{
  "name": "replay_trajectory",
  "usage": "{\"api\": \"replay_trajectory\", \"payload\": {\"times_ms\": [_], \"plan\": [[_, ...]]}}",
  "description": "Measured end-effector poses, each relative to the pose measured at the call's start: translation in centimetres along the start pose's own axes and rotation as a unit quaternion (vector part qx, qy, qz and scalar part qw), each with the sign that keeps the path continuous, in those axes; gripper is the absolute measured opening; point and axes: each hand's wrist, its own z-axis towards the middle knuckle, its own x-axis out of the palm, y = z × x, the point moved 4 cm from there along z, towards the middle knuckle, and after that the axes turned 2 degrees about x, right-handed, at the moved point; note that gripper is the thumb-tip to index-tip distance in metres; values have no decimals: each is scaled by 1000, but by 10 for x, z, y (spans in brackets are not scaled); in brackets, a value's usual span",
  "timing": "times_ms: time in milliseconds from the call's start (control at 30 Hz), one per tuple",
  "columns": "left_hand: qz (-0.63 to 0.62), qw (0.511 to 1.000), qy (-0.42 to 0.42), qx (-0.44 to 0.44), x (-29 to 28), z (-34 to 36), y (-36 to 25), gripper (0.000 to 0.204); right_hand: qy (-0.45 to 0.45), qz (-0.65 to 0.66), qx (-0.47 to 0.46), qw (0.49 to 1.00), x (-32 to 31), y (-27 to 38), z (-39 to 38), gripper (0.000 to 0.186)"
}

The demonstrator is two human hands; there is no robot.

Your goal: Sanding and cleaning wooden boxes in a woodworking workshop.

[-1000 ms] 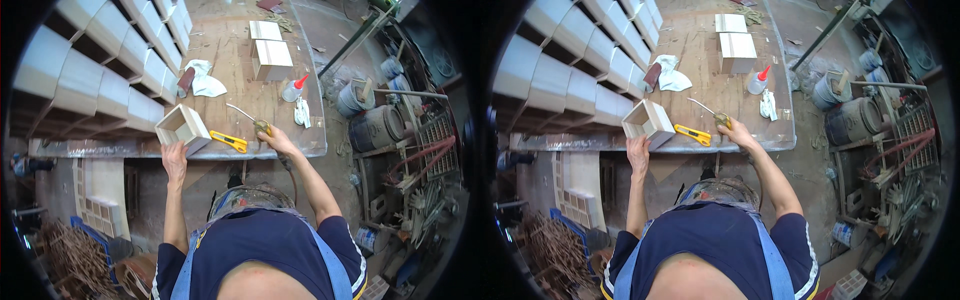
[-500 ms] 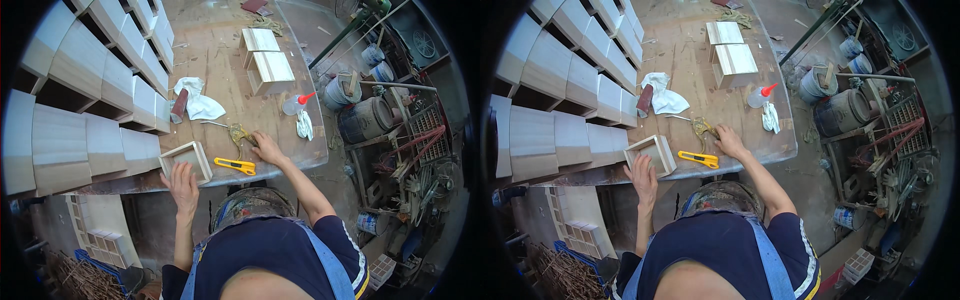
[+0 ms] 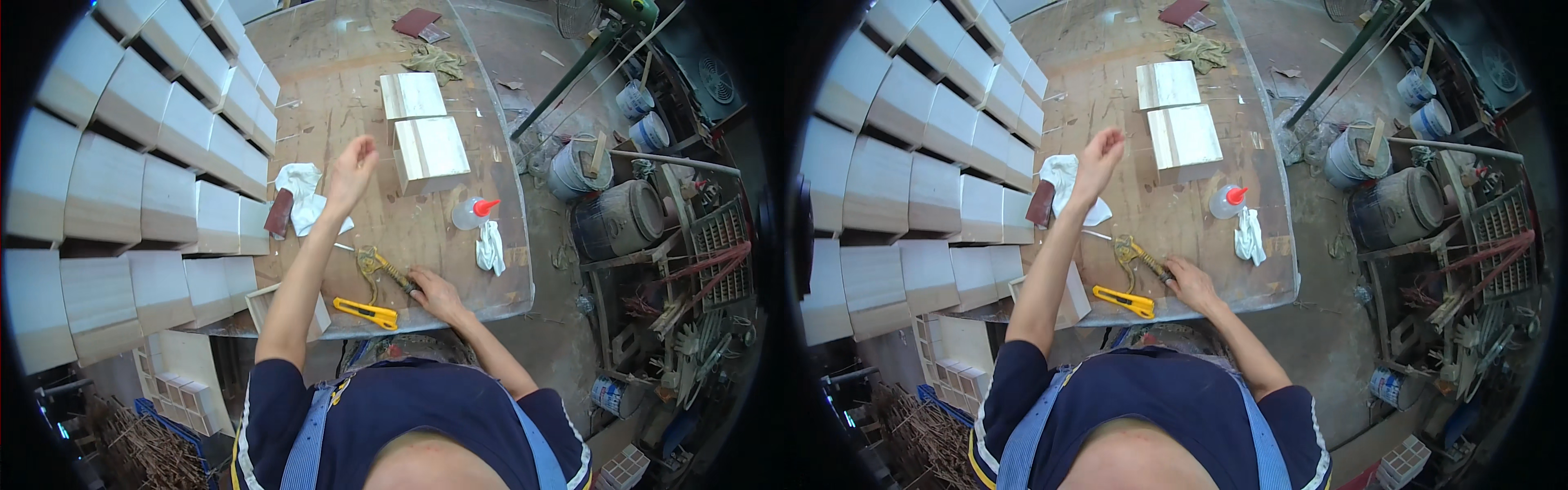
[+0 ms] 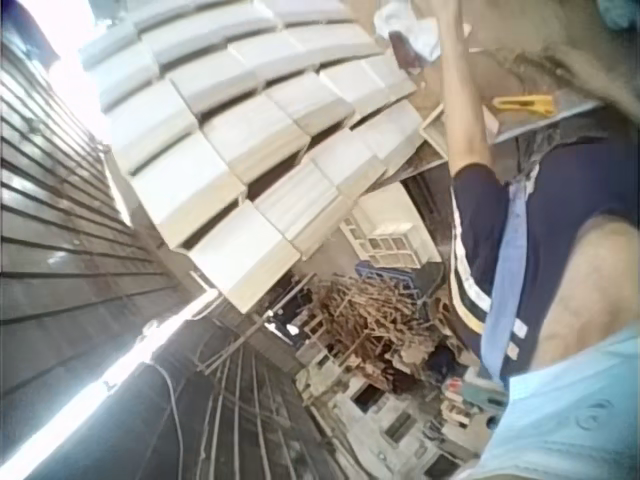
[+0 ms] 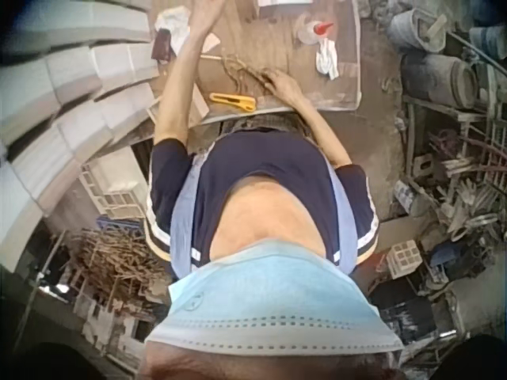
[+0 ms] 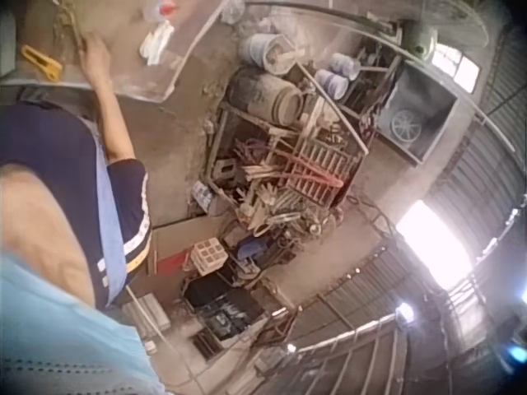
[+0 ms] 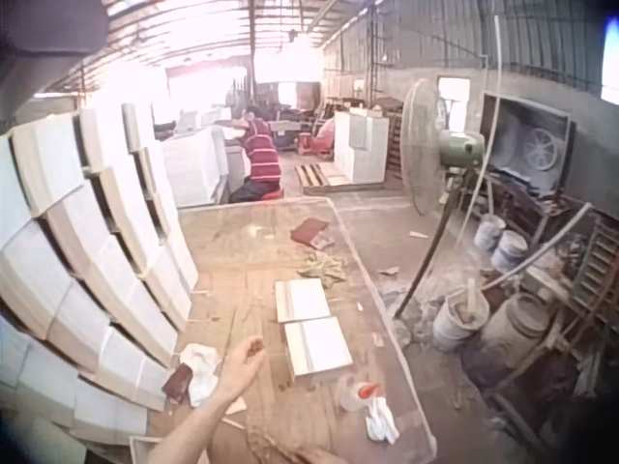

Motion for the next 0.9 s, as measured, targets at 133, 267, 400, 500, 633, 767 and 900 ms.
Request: {"api": "replay_trajectory", "payload": {"times_ms": [133, 267, 400, 500, 633, 767, 900], "plan": [[-4, 994, -24, -104, 21, 74, 19, 40, 7, 24, 16, 1000, -3, -1, 1, 37], [-25, 973, -13, -227, 40, 113, 42, 45, 9, 39, 20, 999, -5, -3, 3, 37], [-83, 969, 16, -234, 46, 123, 38, 31, 13, 51, 18, 998, -8, -4, 6, 37], [-175, 980, -57, -76, 40, 126, 28, 20, 30, 59, 26, 997, -7, -7, 8, 38], [179, 959, -66, 209, 18, 127, 9, 16, 65, 56, 45, 995, -10, -8, 12, 38], [198, 916, -96, 336, 7, 119, -10, 15, 77, 63, 51, 994, -12, -9, 15, 37], [303, 847, -53, 434, 10, 111, -19, 10, 87, 69, 63, 992, -15, -6, 15, 36]]}}
